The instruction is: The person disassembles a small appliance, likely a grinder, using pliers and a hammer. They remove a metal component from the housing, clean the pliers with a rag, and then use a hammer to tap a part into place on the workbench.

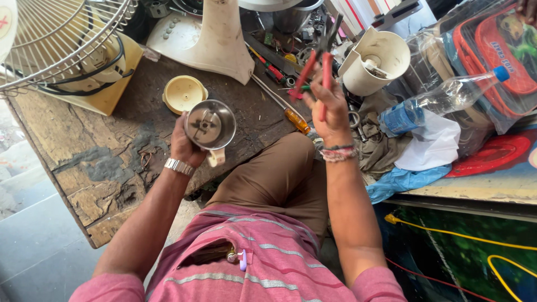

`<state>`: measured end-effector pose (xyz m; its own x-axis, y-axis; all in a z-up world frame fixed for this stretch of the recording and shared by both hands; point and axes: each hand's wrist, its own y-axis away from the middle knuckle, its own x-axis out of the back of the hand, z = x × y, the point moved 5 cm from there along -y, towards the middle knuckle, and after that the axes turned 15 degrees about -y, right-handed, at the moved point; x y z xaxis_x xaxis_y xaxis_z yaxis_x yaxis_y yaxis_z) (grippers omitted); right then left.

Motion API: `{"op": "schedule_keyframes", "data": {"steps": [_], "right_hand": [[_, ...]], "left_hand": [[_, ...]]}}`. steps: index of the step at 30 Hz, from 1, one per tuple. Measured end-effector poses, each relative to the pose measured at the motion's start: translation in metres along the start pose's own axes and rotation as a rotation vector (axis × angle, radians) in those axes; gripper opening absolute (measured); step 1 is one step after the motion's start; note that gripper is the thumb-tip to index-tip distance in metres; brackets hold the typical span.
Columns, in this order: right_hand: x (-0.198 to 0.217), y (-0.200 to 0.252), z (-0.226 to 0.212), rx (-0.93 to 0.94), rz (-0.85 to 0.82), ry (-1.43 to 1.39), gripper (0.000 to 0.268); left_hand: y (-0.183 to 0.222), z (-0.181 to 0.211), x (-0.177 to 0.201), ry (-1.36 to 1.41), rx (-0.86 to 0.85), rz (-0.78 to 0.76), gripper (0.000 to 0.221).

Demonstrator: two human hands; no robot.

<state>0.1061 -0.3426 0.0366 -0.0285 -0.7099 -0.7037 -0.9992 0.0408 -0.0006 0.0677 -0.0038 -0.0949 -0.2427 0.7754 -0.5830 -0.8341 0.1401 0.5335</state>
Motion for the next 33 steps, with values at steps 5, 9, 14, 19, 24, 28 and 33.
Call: {"op": "schedule_keyframes", "data": {"steps": [5, 9, 14, 19, 24, 28, 33], "right_hand": [[-0.036, 0.053, 0.011, -0.374, -0.171, -0.125, 0.024], [-0.047, 0.087, 0.017, -0.558, -0.093, 0.45, 0.036], [-0.113, 0.116, 0.014, 0.372, -0.49, 2.038, 0.037], [-0.136, 0.115, 0.03, 0.48, -0.496, 2.395, 0.044], [-0.145, 0.107, 0.036, 0.547, -0.442, 2.445, 0.045], [-0.147, 0.106, 0.046, 0.505, -0.47, 2.554, 0.036], [-0.143, 0.108, 0.055, 0.404, -0.538, 2.571, 0.032]], "left_hand": [[-0.013, 0.018, -0.016, -0.077, -0.054, -0.088, 0.041], [-0.029, 0.017, -0.016, 0.005, -0.02, -0.042, 0.039], [-0.036, 0.024, -0.023, -0.159, -0.072, -0.078, 0.038], [-0.037, 0.021, -0.029, -0.224, -0.055, -0.05, 0.039], [-0.038, 0.015, -0.036, -0.126, -0.023, -0.043, 0.037], [-0.041, 0.016, -0.038, -0.273, -0.067, -0.06, 0.037], [-0.043, 0.023, -0.025, -0.464, -0.163, 0.114, 0.027]]}}
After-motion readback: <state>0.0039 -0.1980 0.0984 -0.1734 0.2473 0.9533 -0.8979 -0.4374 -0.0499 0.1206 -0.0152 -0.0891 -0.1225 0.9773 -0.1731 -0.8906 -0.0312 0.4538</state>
